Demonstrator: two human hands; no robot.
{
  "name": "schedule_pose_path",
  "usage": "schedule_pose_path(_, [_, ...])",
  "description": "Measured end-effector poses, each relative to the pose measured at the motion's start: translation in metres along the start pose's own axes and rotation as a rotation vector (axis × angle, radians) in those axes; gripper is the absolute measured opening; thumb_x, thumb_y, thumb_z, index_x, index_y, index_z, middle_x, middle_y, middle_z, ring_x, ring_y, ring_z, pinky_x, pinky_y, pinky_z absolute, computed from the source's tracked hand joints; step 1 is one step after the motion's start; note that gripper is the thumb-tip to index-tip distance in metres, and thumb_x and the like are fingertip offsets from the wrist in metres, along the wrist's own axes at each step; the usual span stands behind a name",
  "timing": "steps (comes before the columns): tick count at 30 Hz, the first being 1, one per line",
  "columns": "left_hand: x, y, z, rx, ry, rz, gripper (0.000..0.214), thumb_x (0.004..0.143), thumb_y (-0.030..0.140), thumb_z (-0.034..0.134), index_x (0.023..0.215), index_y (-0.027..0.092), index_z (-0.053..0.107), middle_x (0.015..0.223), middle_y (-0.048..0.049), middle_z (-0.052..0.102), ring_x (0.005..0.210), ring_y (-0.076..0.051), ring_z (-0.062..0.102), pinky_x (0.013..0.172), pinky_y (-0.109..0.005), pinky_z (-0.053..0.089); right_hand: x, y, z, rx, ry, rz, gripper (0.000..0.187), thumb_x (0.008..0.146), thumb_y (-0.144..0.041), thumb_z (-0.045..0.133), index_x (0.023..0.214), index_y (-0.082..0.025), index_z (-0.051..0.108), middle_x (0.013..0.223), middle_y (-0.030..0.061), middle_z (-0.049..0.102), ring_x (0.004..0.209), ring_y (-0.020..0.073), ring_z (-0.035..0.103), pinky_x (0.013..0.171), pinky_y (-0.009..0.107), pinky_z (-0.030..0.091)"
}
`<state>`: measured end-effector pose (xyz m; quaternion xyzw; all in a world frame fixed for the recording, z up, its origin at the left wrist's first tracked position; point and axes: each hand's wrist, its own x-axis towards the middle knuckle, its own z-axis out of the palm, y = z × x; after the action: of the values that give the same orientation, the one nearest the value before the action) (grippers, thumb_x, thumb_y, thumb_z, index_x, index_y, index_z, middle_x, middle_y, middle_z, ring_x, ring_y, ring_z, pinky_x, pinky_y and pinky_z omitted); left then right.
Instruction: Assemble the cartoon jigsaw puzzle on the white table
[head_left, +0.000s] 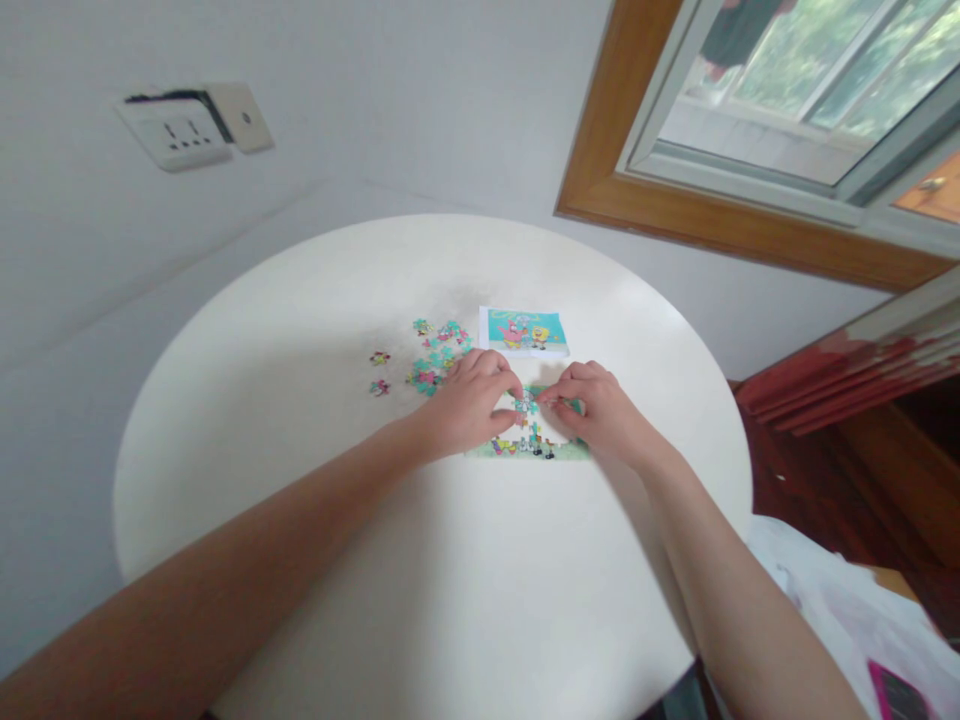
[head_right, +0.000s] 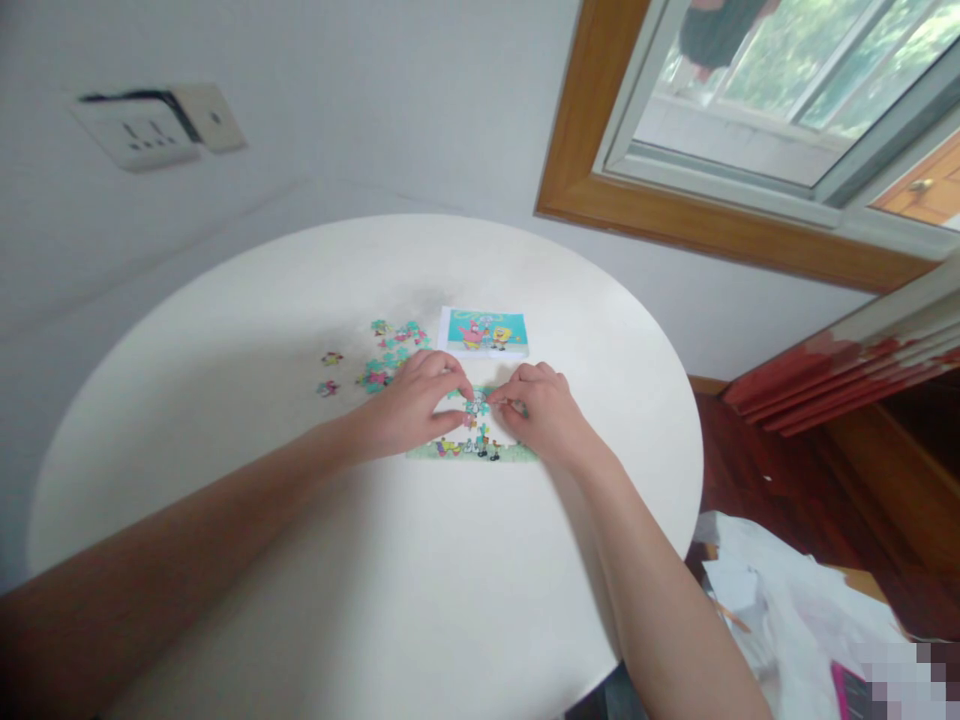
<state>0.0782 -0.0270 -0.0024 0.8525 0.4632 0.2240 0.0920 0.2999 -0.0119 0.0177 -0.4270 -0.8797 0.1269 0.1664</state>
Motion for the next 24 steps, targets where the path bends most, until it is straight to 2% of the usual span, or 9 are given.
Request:
schedule_pose_path(12, [-0.0006, -0.0014, 0.0018, 0.008, 0.017, 0.030, 0.019, 0.080, 0.028, 0.070, 0.098, 0.022, 0.067, 0.107, -0.0065, 0.055, 0.110, -0.027, 0.048, 0.100, -0.045, 0.037, -0.0001, -0.0028, -0.0028, 0.047, -0.011, -0.025, 0.022, 0.082, -0.012, 0.061, 0.093, -0.022, 0.078, 0.081, 0.0060, 0.064, 0.082, 0.0208, 0.054, 0.079, 0.034, 0.042])
schedule_pose_path(19, [-0.0004, -0.0023, -0.0044, -0.005, 0.014, 0.054, 0.017, 0.084, 0.025, 0.064, 0.100, 0.020, 0.066, 0.106, -0.0076, 0.054, 0.108, -0.027, 0.048, 0.101, -0.044, 0.037, -0.0016, -0.0009, -0.0042, 0.079, 0.044, -0.037, 0.025, 0.080, -0.009, 0.059, 0.093, -0.020, 0.077, 0.081, 0.0065, 0.064, 0.084, 0.0215, 0.055, 0.081, 0.035, 0.043])
schedule_pose_path(24, [-0.0003, -0.0042, -0.0058, -0.019, 0.009, 0.052, 0.017, 0.084, 0.024, 0.062, 0.101, 0.022, 0.066, 0.107, -0.0074, 0.054, 0.109, -0.026, 0.047, 0.101, -0.044, 0.038, -0.0014, -0.0008, -0.0050, 0.079, 0.034, -0.019, 0.025, 0.081, -0.009, 0.058, 0.094, -0.020, 0.077, 0.081, 0.0067, 0.064, 0.084, 0.0213, 0.056, 0.081, 0.035, 0.043])
